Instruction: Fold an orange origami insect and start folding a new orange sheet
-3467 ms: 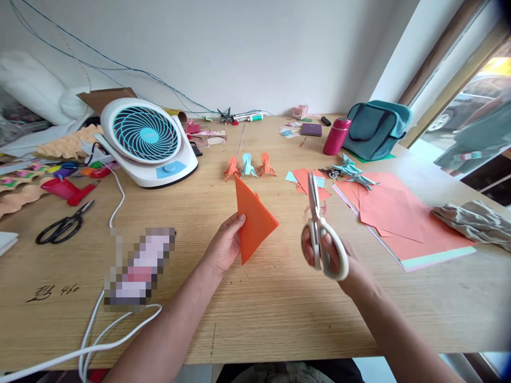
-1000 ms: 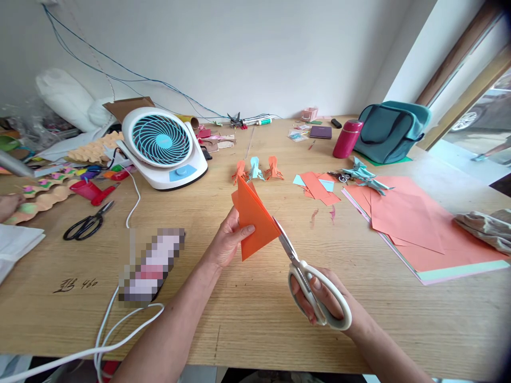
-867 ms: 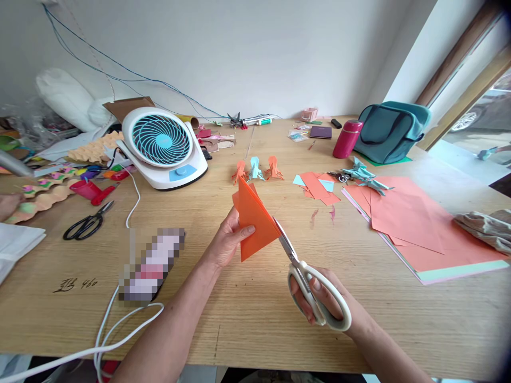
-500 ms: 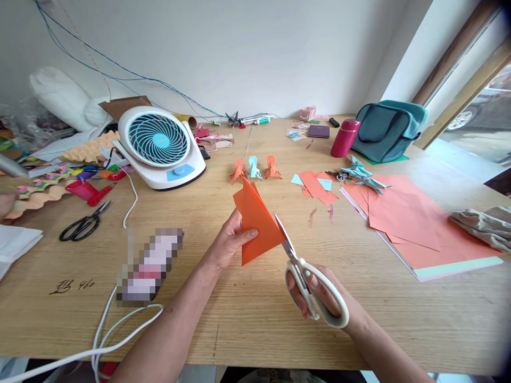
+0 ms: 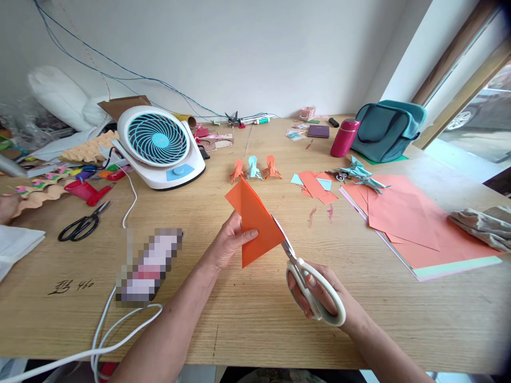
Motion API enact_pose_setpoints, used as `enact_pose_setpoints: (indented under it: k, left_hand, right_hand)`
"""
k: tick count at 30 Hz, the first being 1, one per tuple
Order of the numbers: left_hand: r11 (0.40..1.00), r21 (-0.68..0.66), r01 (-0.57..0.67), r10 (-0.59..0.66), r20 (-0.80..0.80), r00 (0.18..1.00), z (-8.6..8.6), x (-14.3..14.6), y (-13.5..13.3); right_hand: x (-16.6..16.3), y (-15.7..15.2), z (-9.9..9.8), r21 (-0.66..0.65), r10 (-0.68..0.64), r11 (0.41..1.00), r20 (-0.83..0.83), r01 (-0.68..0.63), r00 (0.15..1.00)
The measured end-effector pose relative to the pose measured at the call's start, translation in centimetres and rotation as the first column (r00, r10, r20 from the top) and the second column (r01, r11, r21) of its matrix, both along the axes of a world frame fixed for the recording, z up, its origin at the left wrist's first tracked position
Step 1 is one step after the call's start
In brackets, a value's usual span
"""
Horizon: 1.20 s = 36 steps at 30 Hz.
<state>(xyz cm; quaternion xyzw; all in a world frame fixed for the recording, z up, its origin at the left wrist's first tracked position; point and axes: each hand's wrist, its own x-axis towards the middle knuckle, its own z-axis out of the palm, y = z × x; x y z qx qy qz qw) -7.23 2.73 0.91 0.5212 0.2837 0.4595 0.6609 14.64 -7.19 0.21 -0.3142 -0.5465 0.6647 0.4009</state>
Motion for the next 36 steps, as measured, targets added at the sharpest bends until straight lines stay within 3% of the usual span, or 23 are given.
enact_pose_setpoints:
  k: [8, 14, 36]
  left_hand:
    - [0.999, -0.019, 0.027, -0.028, -0.016, 0.999, -0.29, -0.13, 0.0]
    - [0.993, -0.02, 0.117, -0.117, -0.041, 0.992, -0.16, 0.07, -0.24]
    - [0.988, -0.027, 0.15, -0.151, -0.057, 0.987, -0.24, 0.18, -0.43]
  right_hand:
    - [0.11, 0.15, -0.79, 0.004, 0.021, 1.0, -0.008, -0.021, 1.0]
    - [0.13, 0.26, -0.78, 0.025, 0.029, 0.999, -0.024, -0.028, 0.999]
    - [0.01, 0.29, -0.55, -0.037, -0.045, 0.998, -0.029, 0.044, 0.999]
